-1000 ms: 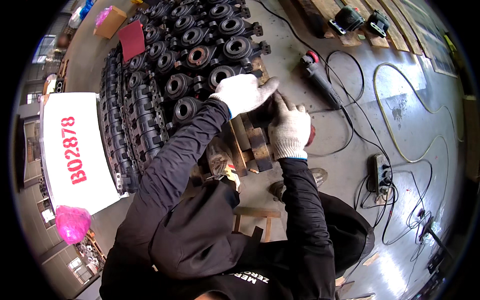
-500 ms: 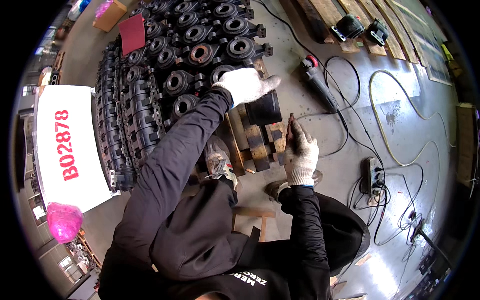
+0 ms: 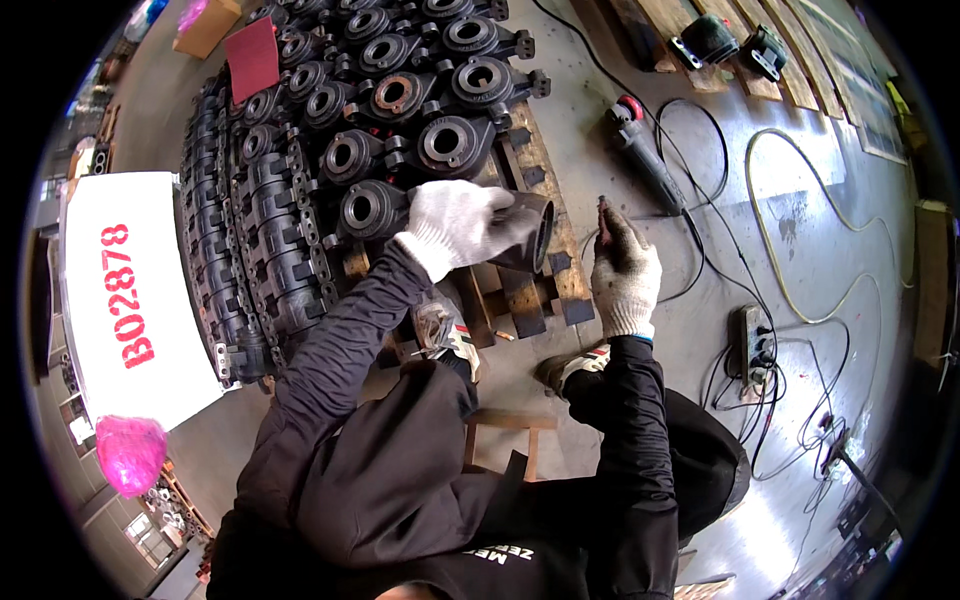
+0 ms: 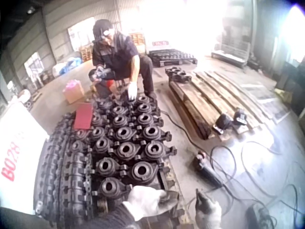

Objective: The person cleans a series of black metal mechanical parts using a red abrasive pad. They pick up each part from a wooden pallet, wipe the exterior and interior surfaces, and place the cleaned part on a separate section of the pallet. The process is repeated for multiple units in a repetitive sequence.

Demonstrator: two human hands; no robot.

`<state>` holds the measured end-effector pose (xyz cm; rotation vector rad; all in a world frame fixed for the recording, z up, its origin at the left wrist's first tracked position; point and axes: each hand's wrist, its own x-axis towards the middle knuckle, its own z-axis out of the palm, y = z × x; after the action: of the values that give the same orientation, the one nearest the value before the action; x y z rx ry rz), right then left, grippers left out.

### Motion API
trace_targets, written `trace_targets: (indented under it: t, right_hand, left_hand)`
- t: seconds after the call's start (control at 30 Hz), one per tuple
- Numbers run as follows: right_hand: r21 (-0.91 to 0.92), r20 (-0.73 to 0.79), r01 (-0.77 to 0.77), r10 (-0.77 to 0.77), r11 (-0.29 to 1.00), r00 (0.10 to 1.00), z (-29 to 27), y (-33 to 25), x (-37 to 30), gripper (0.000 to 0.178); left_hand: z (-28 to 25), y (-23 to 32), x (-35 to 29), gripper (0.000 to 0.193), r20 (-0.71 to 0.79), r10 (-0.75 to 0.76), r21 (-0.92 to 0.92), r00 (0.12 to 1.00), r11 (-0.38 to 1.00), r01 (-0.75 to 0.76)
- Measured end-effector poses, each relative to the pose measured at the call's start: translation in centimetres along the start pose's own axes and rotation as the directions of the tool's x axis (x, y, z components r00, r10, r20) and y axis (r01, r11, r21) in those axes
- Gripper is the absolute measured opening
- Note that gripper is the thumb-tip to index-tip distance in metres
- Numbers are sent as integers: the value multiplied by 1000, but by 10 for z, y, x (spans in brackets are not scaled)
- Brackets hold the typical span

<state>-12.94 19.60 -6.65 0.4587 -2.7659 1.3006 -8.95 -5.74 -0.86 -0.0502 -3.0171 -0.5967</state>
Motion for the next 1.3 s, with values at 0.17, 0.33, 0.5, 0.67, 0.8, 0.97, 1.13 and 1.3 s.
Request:
trace_targets:
  t: [0.17, 0.33, 0.5, 0.67, 0.8, 0.97, 1.13, 1.3]
  right_hand:
    - [10, 101, -33, 32, 999, 994, 22, -1, -19, 40]
    - [-30, 107, 179, -175, 983, 979, 30, -17, -3, 47]
    - [-65, 222, 289, -268, 955, 937, 35, -31, 18, 52]
    - [-180, 326, 298, -229, 937, 917, 38, -45, 11, 57]
    - [-239, 318, 312, -230, 920, 920, 37, -50, -5, 62]
    - [-387, 373, 255, -102, 886, 922, 31, -52, -35, 74]
    - [-415, 369, 222, -60, 882, 928, 29, -59, -57, 74]
    - [-392, 480, 297, -82, 870, 874, 21, -59, -93, 69]
  left_hand:
    - [18, -39, -40, 24, -197, -35, -233, 980, 973, -13]
    - [25, -39, -54, 17, -231, -47, -263, 972, 965, -16]
    - [28, -38, -54, 16, -284, -21, -250, 959, 967, -53]
    - [22, -29, -43, 17, -256, -37, -196, 966, 980, -15]
    - [19, -27, -35, 20, -241, 24, -135, 970, 989, -58]
    - [15, -14, -24, 27, -169, 108, -25, 980, 993, -114]
    - [11, -1, -4, 31, -100, 110, 18, 989, 994, -108]
    - [16, 1, -1, 38, -37, 131, 61, 991, 990, -129]
